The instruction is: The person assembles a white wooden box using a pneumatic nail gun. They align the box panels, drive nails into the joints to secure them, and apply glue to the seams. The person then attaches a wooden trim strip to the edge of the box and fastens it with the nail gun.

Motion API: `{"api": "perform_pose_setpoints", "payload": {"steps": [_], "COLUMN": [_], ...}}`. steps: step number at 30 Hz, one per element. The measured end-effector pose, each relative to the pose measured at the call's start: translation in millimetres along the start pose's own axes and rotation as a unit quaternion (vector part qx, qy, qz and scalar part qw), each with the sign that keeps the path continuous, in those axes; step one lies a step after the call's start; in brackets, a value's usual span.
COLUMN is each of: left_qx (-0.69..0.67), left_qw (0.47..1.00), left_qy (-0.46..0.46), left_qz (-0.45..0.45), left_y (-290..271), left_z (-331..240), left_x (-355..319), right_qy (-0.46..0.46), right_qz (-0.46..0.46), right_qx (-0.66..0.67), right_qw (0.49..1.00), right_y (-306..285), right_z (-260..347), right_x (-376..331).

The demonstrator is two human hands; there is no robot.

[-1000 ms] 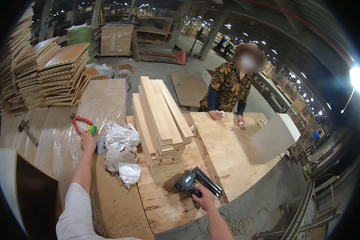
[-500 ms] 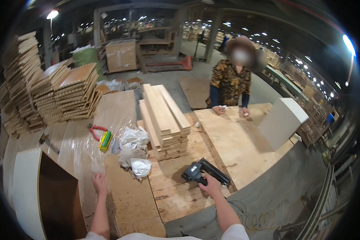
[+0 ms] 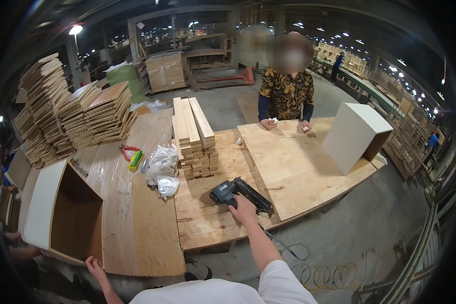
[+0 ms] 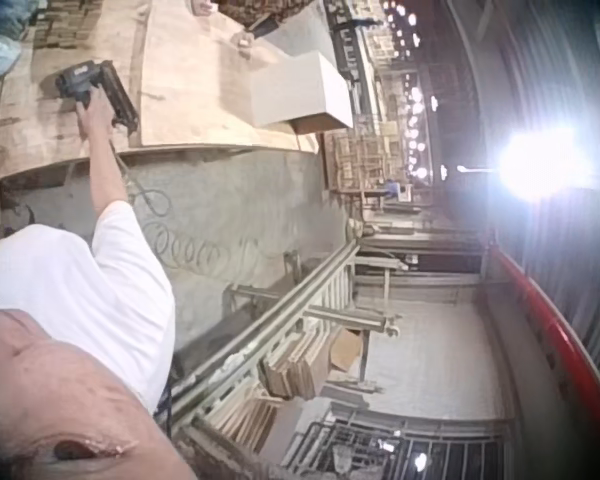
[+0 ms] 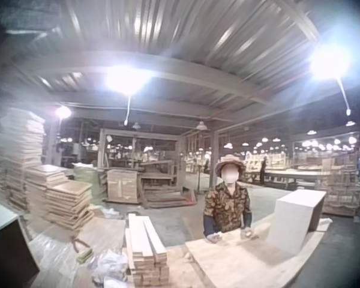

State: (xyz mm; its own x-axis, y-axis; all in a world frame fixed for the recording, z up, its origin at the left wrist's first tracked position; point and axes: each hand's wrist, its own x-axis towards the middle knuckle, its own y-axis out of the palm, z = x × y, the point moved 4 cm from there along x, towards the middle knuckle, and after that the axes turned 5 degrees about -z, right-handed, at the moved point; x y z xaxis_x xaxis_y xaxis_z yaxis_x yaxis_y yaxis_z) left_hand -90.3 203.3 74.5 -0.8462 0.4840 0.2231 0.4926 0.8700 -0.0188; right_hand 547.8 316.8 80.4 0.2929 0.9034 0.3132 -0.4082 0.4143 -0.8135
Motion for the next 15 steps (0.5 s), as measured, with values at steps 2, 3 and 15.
{"api": "perform_pose_setpoints", "payload": {"steps": [2,3,15], "left_qx": [0.014,0.024,0.426], "left_qw": [0.999,0.997,0.660], "left_qy": [-0.012,-0.021,0.593], "left_qz": [0.046,0.075,-0.179], "left_y": [-19,-19,-59], "left_z": [-4,-5,-199], "left_x": [-14,-24,26], "right_qy": [-0.007,-0.014,-0.036], "right_qz": [0.015,0.015,0.045], "right_qx": [-0.029,-0.031,-0.085], "right_qw": [0.999,0.999,0.995], "right_y": [1,0,5], "right_z": [-3,-6,-3], "right_x": [1,0,-2]}}
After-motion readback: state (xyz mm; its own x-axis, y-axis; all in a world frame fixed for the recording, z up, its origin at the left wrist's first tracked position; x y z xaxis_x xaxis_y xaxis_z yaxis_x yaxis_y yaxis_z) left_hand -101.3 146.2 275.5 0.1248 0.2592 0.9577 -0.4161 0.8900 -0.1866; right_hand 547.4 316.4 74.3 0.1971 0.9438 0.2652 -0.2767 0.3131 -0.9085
